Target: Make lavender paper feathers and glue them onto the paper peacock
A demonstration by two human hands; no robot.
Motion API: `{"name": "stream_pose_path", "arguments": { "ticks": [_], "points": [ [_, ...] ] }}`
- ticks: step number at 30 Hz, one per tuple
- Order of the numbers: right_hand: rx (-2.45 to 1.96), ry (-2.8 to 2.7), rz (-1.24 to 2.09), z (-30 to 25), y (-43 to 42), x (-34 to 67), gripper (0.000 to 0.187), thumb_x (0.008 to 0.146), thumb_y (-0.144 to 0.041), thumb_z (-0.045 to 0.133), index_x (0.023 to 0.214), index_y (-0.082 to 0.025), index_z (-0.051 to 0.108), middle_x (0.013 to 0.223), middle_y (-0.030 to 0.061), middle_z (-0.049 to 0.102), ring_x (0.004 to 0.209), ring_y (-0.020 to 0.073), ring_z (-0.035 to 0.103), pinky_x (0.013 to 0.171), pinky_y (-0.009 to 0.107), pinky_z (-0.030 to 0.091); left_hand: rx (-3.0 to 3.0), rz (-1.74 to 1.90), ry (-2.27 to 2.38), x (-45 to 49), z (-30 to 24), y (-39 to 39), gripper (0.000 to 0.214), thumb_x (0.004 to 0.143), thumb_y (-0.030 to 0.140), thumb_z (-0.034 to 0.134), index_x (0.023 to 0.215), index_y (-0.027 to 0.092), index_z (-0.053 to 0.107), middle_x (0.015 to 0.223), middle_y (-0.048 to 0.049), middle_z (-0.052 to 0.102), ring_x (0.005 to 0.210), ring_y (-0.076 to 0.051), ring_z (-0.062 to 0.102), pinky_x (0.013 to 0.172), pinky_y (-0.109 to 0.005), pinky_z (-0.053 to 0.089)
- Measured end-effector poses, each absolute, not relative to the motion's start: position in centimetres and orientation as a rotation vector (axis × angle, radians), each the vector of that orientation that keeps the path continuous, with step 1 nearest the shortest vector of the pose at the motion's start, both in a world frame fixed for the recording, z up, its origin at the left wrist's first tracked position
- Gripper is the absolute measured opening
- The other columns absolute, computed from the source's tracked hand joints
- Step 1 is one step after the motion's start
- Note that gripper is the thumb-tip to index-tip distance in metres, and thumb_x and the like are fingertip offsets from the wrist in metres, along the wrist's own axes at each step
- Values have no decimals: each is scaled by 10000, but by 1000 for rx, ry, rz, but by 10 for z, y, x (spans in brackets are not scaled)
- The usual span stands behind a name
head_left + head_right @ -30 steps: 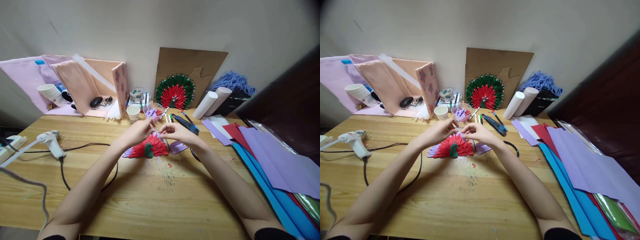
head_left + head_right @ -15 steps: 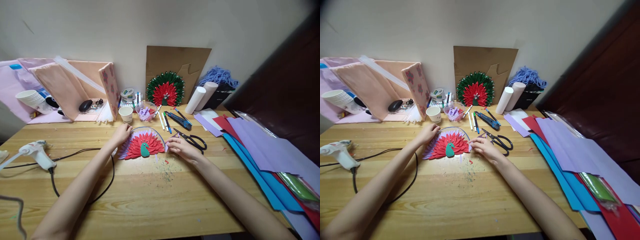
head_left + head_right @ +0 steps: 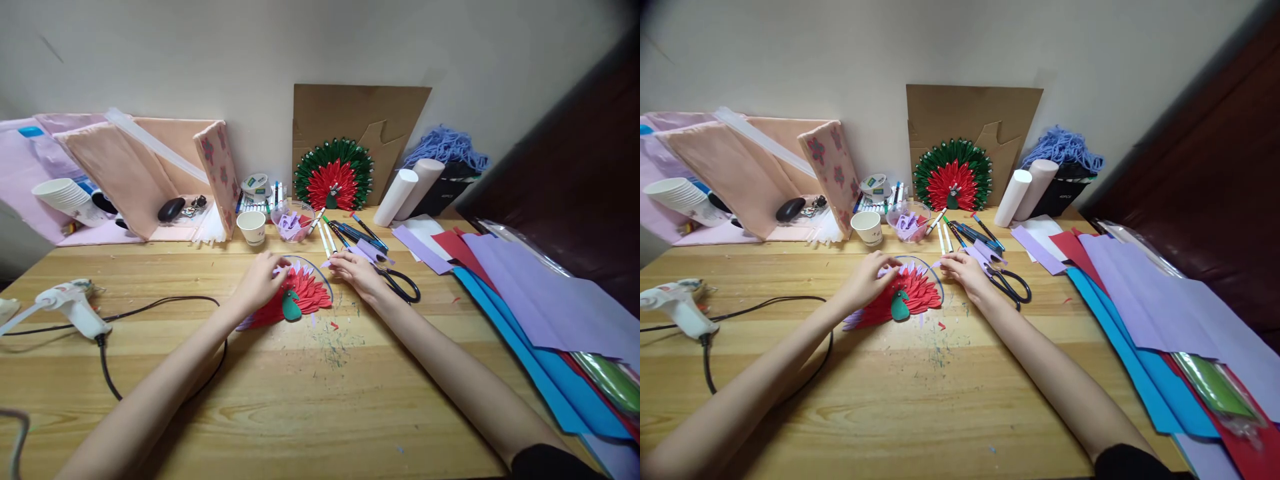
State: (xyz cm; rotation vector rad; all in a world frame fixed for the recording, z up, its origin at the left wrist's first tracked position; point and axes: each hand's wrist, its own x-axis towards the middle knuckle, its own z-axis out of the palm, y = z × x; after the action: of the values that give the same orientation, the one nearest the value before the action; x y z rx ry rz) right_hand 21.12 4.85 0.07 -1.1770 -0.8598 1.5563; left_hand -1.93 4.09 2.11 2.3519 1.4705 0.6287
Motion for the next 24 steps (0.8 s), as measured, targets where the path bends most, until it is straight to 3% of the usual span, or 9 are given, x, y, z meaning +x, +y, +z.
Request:
{"name": "stream_pose_path", "arguments": {
  "ticks": [7, 15, 20, 24],
  "points": [
    [-1238, -812, 1545, -4, 49, 194, 203, 542, -160, 763, 677, -140, 612, 639, 2, 637, 608, 98, 626, 654, 200, 521, 2383, 476, 1343, 17, 17, 59, 258, 872, 294, 423, 892, 165, 645, 881, -82, 570, 880, -211, 524, 804, -339, 416],
    [-1264, -952, 1639, -1, 28, 201, 232, 567, -259, 756, 717, -153, 614, 718, 17, 655, 635, 114, 633, 674, 240, 507, 2485, 383, 1163, 5, 16, 52, 260, 882, 309, 403, 852, 176, 624, 873, -65, 557, 889, -207, 494, 805, -344, 408],
    [-1374, -1116, 1457, -5, 34, 204, 225, 611, -298, 704, 724, -150, 576, 660, 20, 634, 533, 98, 559, 499, 220, 426, 2458, 483, 1159, 7, 15, 46, 176, 832, 316, 504, 890, 205, 627, 931, -58, 529, 936, -214, 460, 836, -352, 395],
    [-1410, -1203, 1354, -9, 39, 204, 188, 632, -283, 665, 722, -147, 569, 630, 3, 596, 474, 70, 482, 466, 217, 372, 2469, 513, 1132, 13, 12, 43, 142, 795, 304, 556, 864, 213, 642, 941, -60, 513, 931, -219, 441, 825, -360, 392]
  ]
}}
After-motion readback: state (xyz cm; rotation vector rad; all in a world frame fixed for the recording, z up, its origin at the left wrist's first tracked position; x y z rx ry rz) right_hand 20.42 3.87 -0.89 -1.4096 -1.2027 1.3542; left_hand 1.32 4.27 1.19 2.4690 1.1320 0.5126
